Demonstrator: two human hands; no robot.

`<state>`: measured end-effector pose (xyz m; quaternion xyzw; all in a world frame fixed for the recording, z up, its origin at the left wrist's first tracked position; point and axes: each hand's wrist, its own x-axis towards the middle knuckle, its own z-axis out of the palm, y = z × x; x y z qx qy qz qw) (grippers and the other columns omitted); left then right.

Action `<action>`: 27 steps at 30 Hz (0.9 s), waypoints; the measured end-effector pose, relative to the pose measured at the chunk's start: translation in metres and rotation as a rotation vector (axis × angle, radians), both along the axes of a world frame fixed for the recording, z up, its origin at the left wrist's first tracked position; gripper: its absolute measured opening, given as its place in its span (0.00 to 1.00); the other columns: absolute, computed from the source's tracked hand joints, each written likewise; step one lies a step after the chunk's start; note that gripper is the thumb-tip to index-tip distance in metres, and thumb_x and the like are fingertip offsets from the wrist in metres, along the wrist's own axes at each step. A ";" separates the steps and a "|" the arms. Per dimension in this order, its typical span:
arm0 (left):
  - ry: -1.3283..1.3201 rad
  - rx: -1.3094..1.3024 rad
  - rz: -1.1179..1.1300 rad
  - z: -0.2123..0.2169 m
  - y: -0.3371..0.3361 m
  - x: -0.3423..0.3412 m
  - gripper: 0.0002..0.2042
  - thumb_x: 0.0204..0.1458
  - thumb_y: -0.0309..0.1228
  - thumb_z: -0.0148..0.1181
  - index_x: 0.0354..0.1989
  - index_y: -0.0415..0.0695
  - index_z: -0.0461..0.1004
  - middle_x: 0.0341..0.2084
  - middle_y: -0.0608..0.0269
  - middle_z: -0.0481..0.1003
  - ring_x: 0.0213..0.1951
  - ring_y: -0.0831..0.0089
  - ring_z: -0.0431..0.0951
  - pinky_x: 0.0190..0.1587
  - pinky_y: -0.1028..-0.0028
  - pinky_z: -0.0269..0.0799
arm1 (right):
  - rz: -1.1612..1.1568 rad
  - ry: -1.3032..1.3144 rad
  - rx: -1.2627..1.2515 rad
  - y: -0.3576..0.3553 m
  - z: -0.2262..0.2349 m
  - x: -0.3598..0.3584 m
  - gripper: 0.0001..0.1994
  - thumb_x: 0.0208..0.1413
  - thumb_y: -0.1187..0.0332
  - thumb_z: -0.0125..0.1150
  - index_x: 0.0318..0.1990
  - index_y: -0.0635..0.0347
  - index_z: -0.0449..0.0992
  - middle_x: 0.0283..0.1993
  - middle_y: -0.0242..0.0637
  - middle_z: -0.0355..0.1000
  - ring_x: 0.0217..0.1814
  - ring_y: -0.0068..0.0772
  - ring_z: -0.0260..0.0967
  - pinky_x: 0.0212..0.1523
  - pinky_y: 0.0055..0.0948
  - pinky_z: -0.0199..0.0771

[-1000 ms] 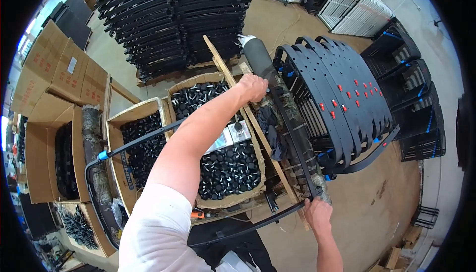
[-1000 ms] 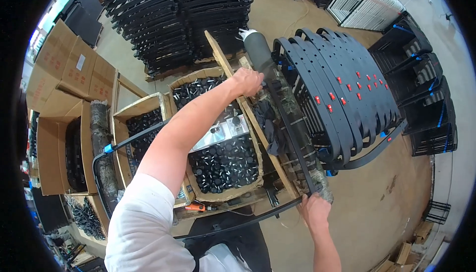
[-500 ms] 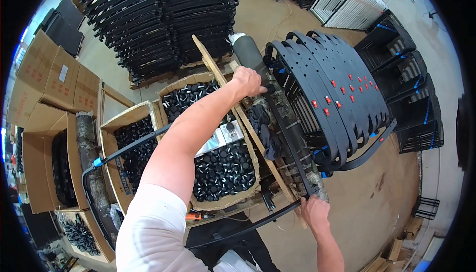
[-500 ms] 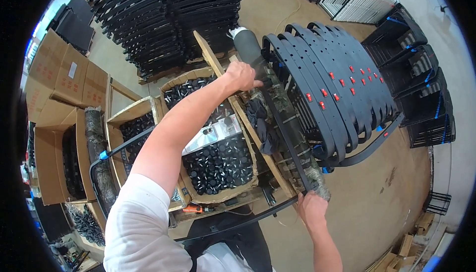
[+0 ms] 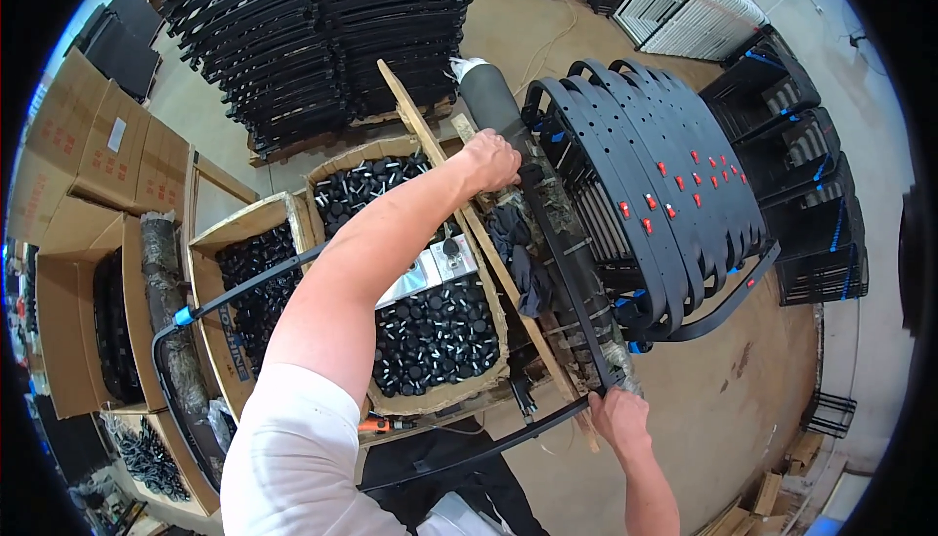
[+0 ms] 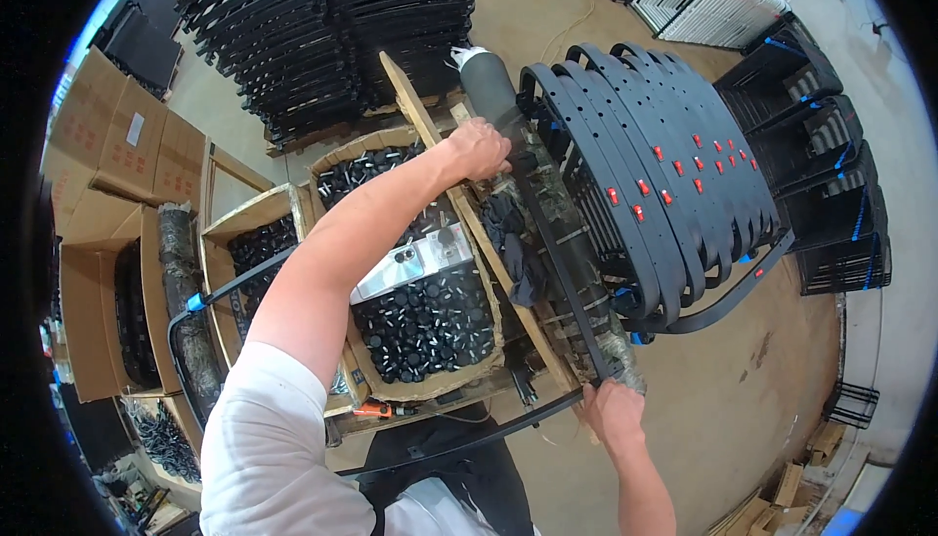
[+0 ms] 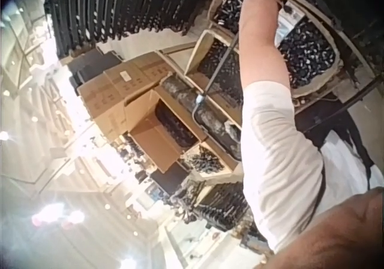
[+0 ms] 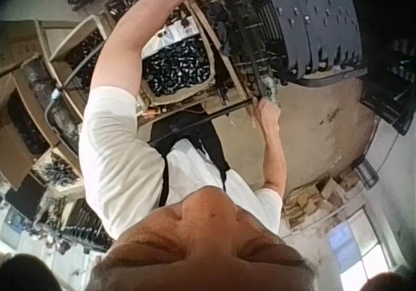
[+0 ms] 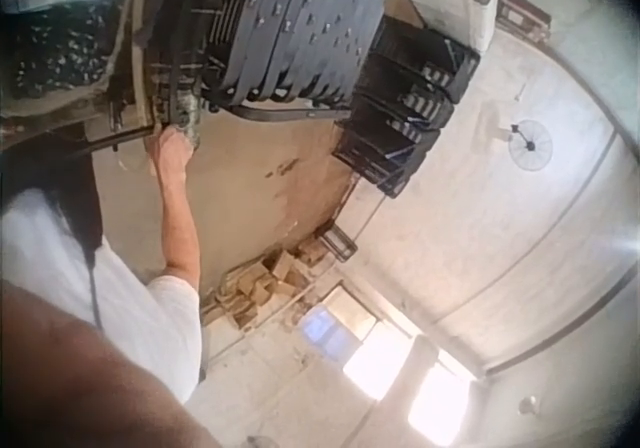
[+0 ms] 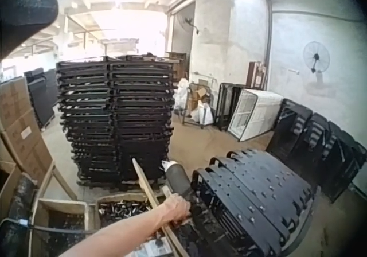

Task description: Assembling components of fitness equipment, including attaching motor covers and managing internal wiring.

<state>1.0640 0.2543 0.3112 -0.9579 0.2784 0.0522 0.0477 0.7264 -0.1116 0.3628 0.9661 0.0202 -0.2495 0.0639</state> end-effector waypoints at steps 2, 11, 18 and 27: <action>-0.056 0.002 -0.055 -0.006 0.014 -0.002 0.24 0.60 0.55 0.61 0.39 0.42 0.80 0.34 0.53 0.84 0.42 0.56 0.85 0.49 0.60 0.77 | 0.146 -0.011 -0.001 0.006 0.015 0.007 0.16 0.61 0.55 0.62 0.36 0.61 0.81 0.31 0.50 0.81 0.35 0.55 0.82 0.40 0.51 0.81; -0.173 -0.874 0.316 -0.041 0.030 -0.203 0.07 0.59 0.31 0.61 0.33 0.41 0.76 0.31 0.51 0.77 0.34 0.49 0.80 0.39 0.54 0.76 | 0.550 -0.452 0.765 0.203 -0.056 0.129 0.10 0.57 0.73 0.60 0.46 0.58 0.80 0.57 0.45 0.73 0.54 0.52 0.74 0.50 0.46 0.78; -0.063 -0.789 0.672 -0.094 0.098 -0.247 0.09 0.59 0.30 0.59 0.45 0.43 0.82 0.42 0.52 0.80 0.49 0.49 0.79 0.55 0.56 0.74 | 0.963 -0.549 0.358 0.242 -0.132 0.183 0.15 0.61 0.66 0.52 0.51 0.60 0.79 0.50 0.39 0.75 0.59 0.39 0.69 0.61 0.38 0.65; 0.073 -0.549 0.511 -0.145 0.095 -0.171 0.10 0.58 0.30 0.58 0.46 0.46 0.82 0.44 0.54 0.80 0.49 0.51 0.82 0.48 0.54 0.79 | 0.982 -0.518 0.395 0.235 -0.126 0.179 0.08 0.57 0.68 0.57 0.42 0.56 0.77 0.50 0.38 0.75 0.61 0.39 0.69 0.58 0.38 0.66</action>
